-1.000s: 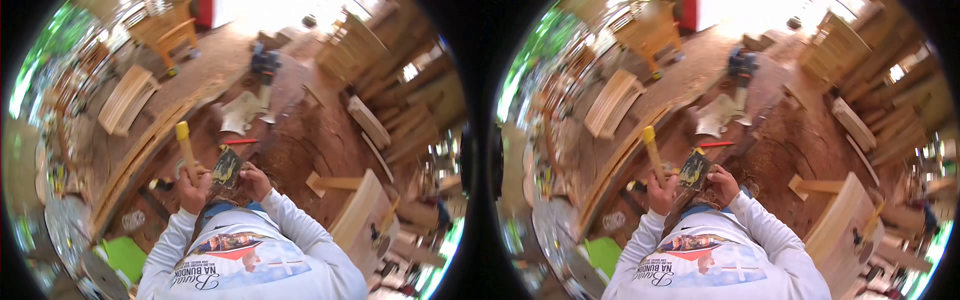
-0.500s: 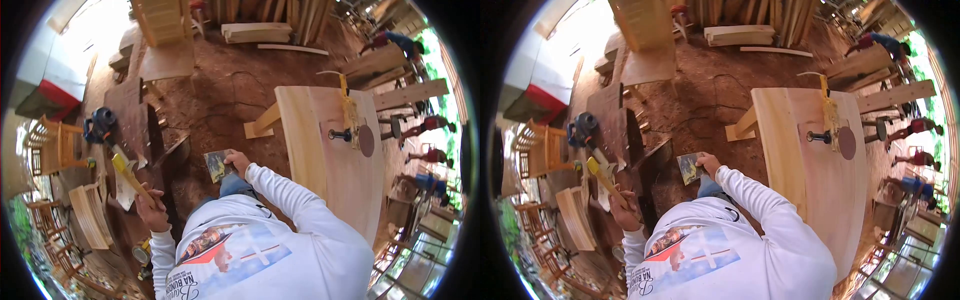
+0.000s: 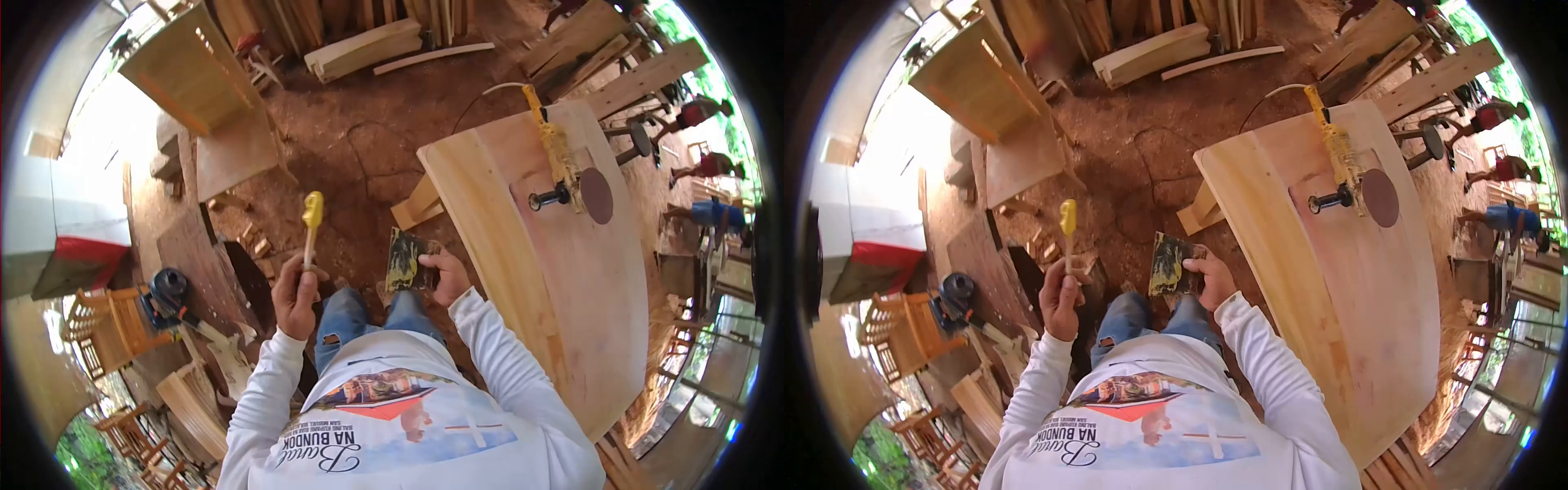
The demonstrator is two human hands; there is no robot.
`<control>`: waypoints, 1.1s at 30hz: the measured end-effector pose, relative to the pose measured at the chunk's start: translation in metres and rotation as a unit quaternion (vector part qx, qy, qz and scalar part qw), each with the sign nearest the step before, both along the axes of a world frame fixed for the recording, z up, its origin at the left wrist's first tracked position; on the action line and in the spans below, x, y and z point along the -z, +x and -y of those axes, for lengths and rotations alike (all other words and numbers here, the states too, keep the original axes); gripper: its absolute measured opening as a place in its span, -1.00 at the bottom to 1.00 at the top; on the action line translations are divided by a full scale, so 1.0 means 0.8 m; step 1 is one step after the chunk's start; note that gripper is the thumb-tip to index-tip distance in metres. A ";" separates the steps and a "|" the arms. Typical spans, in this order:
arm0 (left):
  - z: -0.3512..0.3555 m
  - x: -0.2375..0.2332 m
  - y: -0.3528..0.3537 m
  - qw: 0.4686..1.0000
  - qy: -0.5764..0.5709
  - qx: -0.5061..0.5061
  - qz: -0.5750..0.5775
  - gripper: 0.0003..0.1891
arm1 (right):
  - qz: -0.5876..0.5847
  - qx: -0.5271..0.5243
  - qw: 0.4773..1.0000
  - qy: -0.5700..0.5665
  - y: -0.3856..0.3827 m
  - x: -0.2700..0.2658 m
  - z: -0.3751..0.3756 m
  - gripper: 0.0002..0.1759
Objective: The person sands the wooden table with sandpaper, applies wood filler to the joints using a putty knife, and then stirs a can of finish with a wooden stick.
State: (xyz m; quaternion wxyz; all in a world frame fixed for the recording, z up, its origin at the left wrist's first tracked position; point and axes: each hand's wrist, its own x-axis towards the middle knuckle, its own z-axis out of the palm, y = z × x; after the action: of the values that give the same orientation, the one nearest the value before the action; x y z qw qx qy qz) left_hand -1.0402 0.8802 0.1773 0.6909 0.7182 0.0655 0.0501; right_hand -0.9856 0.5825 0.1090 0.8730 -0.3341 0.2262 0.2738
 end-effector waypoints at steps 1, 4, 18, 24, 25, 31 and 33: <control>-0.002 -0.004 0.015 0.999 0.000 0.034 0.012 -0.61 | 0.030 0.022 0.999 0.000 0.005 -0.018 -0.012 -0.60; -0.020 -0.005 0.053 0.992 0.020 0.117 0.046 -0.60 | 0.092 0.025 0.993 0.071 0.020 -0.082 -0.055 -0.54; -0.071 -0.111 0.154 0.860 0.275 0.303 0.303 -0.55 | 0.176 0.175 0.959 0.136 0.007 -0.156 -0.120 -0.59; -0.079 -0.117 0.159 0.819 0.307 0.317 0.367 -0.55 | 0.231 0.215 0.940 0.127 -0.009 -0.172 -0.110 -0.64; -0.080 -0.119 0.160 0.815 0.309 0.321 0.370 -0.55 | 0.238 0.214 0.939 0.129 -0.010 -0.171 -0.107 -0.63; -0.080 -0.134 0.159 0.798 0.330 0.342 0.369 -0.53 | 0.262 0.213 0.930 0.147 -0.019 -0.166 -0.094 -0.56; -0.080 -0.137 0.160 0.793 0.339 0.345 0.371 -0.51 | 0.269 0.214 0.927 0.153 -0.021 -0.167 -0.091 -0.56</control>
State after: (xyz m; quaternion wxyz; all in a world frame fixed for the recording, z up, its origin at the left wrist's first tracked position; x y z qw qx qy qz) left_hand -0.9118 0.9440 0.2870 0.3456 0.8076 -0.4693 0.0902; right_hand -1.0024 0.6555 0.2423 0.9794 -0.2016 0.0041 0.0119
